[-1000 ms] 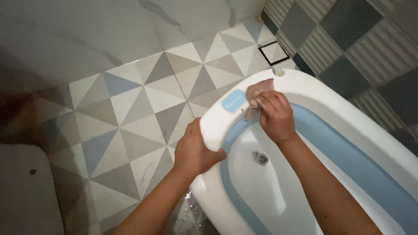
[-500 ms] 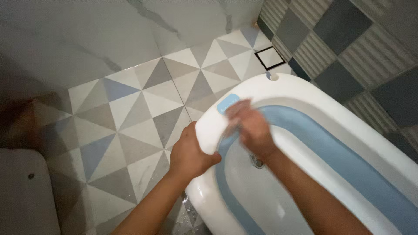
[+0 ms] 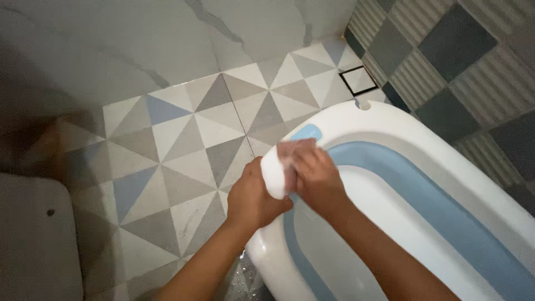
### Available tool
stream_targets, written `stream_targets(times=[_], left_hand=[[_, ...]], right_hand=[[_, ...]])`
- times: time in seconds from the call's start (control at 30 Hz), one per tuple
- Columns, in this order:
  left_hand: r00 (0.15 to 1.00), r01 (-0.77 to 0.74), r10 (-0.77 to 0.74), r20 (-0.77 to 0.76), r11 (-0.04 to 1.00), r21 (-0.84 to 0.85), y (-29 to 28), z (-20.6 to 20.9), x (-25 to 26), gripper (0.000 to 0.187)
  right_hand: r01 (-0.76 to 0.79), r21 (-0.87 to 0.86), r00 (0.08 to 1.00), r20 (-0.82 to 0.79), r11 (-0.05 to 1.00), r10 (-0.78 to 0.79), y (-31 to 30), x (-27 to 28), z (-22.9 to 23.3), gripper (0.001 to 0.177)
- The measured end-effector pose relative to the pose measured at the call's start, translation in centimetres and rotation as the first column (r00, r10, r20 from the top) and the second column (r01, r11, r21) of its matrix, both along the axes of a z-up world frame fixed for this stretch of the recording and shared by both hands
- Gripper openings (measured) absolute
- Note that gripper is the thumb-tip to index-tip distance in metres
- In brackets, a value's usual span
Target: The person wipes the inside and outer rim of a blue and white baby tub using a cloth.
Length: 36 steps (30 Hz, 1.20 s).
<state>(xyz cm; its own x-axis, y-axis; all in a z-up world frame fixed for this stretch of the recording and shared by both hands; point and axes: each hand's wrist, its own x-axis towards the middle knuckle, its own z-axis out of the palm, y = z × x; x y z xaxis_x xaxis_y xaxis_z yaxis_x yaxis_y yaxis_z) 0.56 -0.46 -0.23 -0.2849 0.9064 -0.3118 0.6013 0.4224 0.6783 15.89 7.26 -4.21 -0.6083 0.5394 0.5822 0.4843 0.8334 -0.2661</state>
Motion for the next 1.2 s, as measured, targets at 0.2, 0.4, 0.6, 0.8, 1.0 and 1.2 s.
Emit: stream_targets(times=[0.2, 0.4, 0.6, 0.8, 1.0, 1.2], left_hand=[[0.998, 0.005, 0.001, -0.060, 0.996, 0.093, -0.3, -0.9, -0.1, 0.104], [0.999, -0.022, 0.016, 0.037, 0.990, 0.142, -0.6, -1.2, 0.0, 0.084], [1.000, -0.005, 0.005, 0.001, 0.984, 0.180, -0.6, -1.3, 0.0, 0.087], [0.999, -0.016, 0.005, 0.054, 0.976, 0.216, -0.4, -1.4, -0.1, 0.082], [0.998, -0.018, 0.011, 0.056, 0.991, 0.134, -0.6, -0.9, -0.2, 0.086], [0.999, -0.032, 0.031, 0.027, 0.998, 0.053, -0.5, -0.4, -0.2, 0.090]], right_hand=[[0.298, -0.110, 0.823, 0.532, 0.948, -0.197, 5.2, -5.4, 2.5, 0.031], [0.071, -0.159, 0.985, 0.167, 0.985, -0.044, -1.6, -1.1, 1.2, 0.042], [0.255, -0.242, 0.929, 0.331, 0.936, -0.167, 4.8, -3.9, 2.3, 0.047], [0.215, -0.711, 0.975, 0.111, 0.670, -0.194, 0.7, -3.0, 2.3, 0.025], [0.184, -0.203, 0.963, 0.234, 0.962, -0.134, 2.3, -1.7, 0.0, 0.034], [0.237, -0.172, 0.957, 0.210, 0.956, -0.200, 8.9, -0.5, 0.7, 0.008]])
